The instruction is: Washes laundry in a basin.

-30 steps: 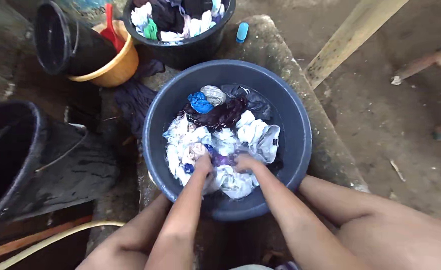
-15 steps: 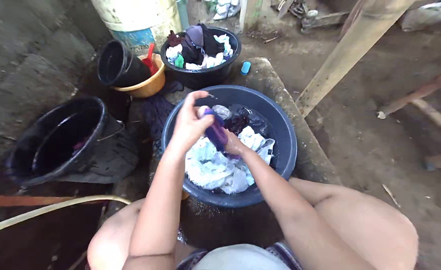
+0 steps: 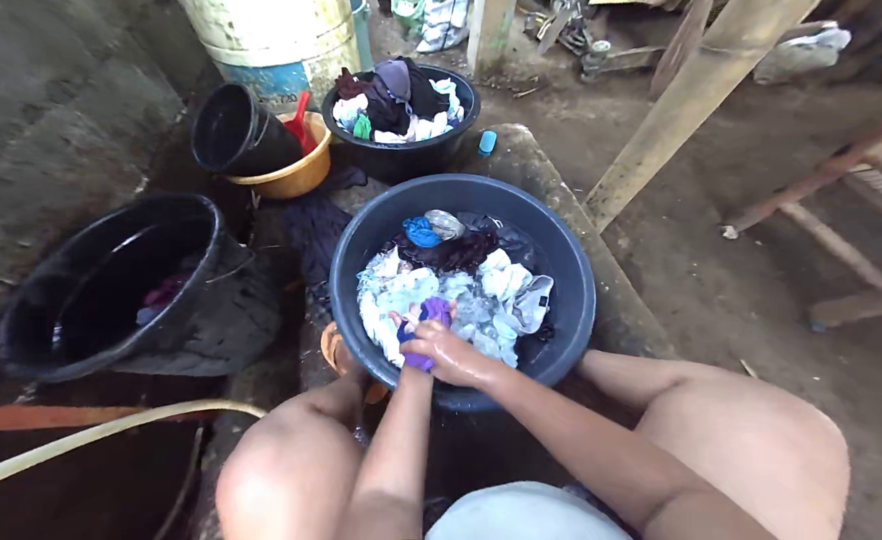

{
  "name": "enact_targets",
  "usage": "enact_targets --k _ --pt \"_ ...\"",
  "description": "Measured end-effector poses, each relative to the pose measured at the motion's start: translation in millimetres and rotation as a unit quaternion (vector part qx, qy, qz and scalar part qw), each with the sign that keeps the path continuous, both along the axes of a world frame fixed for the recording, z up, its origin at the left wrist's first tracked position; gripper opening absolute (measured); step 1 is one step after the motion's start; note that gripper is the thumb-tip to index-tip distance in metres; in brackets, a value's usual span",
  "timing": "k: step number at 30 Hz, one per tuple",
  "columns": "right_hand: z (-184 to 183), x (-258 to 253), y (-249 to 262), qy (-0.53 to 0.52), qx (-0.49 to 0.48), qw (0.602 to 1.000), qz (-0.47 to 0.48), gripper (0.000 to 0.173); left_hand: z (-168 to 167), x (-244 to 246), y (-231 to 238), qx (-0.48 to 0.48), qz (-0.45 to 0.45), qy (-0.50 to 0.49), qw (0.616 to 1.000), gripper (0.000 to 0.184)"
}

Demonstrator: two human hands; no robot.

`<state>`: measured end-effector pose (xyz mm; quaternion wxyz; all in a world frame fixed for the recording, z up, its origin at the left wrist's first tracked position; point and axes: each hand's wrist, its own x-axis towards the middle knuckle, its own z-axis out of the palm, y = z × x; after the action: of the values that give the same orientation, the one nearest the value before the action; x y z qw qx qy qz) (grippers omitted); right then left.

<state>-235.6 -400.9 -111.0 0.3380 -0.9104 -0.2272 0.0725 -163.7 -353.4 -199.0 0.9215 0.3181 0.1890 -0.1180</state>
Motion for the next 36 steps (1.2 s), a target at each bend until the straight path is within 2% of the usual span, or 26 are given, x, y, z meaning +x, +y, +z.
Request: enact_targets --k 2,3,5,7,9,10,11,12,13,16,18,19,20,22,23,24,25,26,28,30,32,33,35,36 --pt "-19 -12 -3 0.048 0.190 0.975 -0.105 0.045 13 0 22 -0.105 -0.070 -0.002 0.992 0.093" --pt "-23 -13 -6 0.093 0.306 0.933 -0.164 0.049 11 -2 27 -0.129 -0.075 0.016 0.989 0.082" --pt "-22 -8 -12 0.191 0.493 0.803 -0.274 0.055 9 -2 26 -0.130 -0.079 0.017 0.988 0.062" --pt "-17 0 -19 0.251 0.584 0.686 -0.356 0.053 18 4 22 -0.098 -0.083 0.031 0.991 0.053" --pt "-16 7 -21 0.267 0.622 0.610 -0.411 0.041 27 7 21 -0.068 -0.088 0.060 0.992 0.046" --pt "-15 11 -22 0.270 0.631 0.586 -0.431 0.034 30 7 20 -0.064 -0.083 0.072 0.992 0.042" --pt "-14 14 -25 0.271 0.635 0.575 -0.439 0.029 33 8 19 -0.070 -0.074 0.081 0.991 0.037" --pt "-15 16 -29 0.269 0.634 0.582 -0.432 0.028 35 8 17 -0.082 -0.060 0.089 0.991 0.033" --pt "-17 15 -35 0.263 0.628 0.611 -0.403 0.032 36 7 15 -0.089 -0.042 0.093 0.991 0.029" --pt "-29 6 -58 0.224 0.561 0.755 -0.255 0.068 39 2 6 -0.082 0.004 0.109 0.991 0.037" --pt "-38 3 -73 0.205 0.517 0.814 -0.166 0.102 42 -4 0 -0.059 0.018 0.121 0.991 0.042" --pt "-41 2 -81 0.199 0.497 0.835 -0.128 0.114 43 -7 -4 -0.046 0.022 0.126 0.991 0.041" --pt "-44 2 -89 0.188 0.475 0.854 -0.095 0.118 43 -10 -7 -0.038 0.026 0.132 0.990 0.041" --pt "-46 2 -99 0.142 0.419 0.895 -0.059 0.112 41 -13 -11 -0.015 0.029 0.144 0.989 0.040" --pt "-47 2 -97 0.104 0.399 0.908 -0.072 0.094 39 -13 -12 0.002 0.030 0.144 0.989 0.040" --pt "-50 2 -91 0.050 0.392 0.913 -0.102 0.068 37 -12 -12 0.022 0.034 0.138 0.990 0.038" --pt "-54 2 -81 0.004 0.395 0.906 -0.150 0.044 36 -10 -11 0.054 0.038 0.127 0.990 0.036" --pt "-60 1 -69 -0.021 0.407 0.888 -0.213 0.032 36 -9 -11 0.093 0.039 0.111 0.989 0.037" --pt "-63 1 -49 0.000 0.427 0.827 -0.365 0.028 41 -9 -13 0.183 0.028 0.080 0.980 0.043" --pt "-63 6 -44 0.083 0.460 0.760 -0.452 0.036 47 -16 -18 0.234 -0.008 0.043 0.971 0.040" --pt "-67 10 -44 0.176 0.528 0.686 -0.468 0.038 44 -24 -22 0.282 -0.029 -0.048 0.958 0.022" --pt "-67 10 -44 0.231 0.575 0.636 -0.460 0.040 38 -26 -23 0.308 -0.038 -0.115 0.944 0.019" --pt "-66 10 -45 0.326 0.644 0.544 -0.428 0.043 28 -28 -23 0.368 -0.064 -0.243 0.895 0.020" --pt "-69 9 -47 0.358 0.663 0.512 -0.411 0.043 24 -29 -22 0.396 -0.079 -0.287 0.869 0.020"
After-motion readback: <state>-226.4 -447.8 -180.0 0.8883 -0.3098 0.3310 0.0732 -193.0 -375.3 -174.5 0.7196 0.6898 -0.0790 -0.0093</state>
